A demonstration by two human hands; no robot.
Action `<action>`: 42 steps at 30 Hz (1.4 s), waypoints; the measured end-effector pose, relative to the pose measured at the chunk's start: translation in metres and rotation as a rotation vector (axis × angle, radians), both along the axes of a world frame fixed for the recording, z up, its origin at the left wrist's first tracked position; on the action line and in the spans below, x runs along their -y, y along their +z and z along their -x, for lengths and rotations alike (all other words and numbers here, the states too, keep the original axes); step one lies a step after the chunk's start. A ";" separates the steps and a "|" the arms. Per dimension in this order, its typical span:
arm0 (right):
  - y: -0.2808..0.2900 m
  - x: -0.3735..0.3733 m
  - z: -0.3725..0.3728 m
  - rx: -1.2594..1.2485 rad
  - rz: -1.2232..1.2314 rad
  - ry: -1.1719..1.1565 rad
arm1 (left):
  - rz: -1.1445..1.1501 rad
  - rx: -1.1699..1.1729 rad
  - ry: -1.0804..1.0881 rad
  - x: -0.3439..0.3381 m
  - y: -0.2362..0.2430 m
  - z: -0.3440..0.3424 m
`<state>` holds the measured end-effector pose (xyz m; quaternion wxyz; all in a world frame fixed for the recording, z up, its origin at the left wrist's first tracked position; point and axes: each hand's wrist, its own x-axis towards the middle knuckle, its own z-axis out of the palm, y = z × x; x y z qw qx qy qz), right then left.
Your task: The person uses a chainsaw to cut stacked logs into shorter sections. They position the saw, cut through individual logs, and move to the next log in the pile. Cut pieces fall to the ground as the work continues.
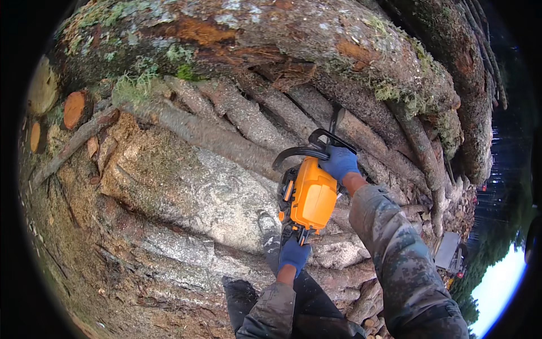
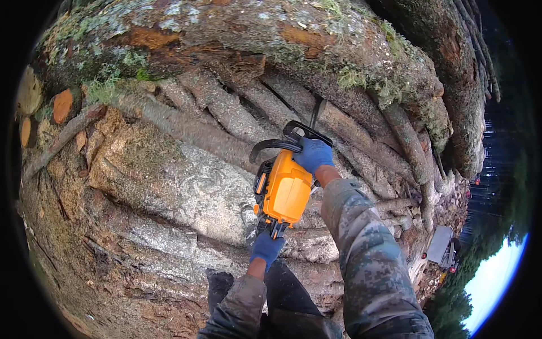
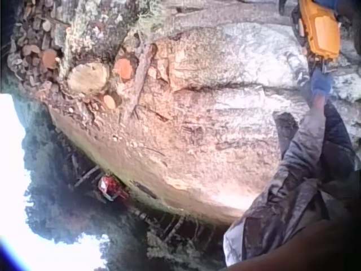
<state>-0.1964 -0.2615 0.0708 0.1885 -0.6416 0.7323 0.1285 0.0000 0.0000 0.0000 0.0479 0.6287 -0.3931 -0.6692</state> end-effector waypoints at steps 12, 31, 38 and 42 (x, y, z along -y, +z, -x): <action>-0.019 0.007 0.020 -0.005 0.054 -0.018 | -0.049 0.054 -0.050 0.030 0.016 0.002; 0.000 0.031 0.031 0.030 0.008 -0.004 | 0.068 0.043 0.059 0.021 0.004 0.023; -0.003 0.040 0.041 0.054 0.012 -0.020 | -0.011 0.065 -0.010 0.043 0.023 0.027; -0.012 0.051 0.056 0.039 0.014 -0.008 | -0.047 0.079 -0.060 0.062 0.026 0.037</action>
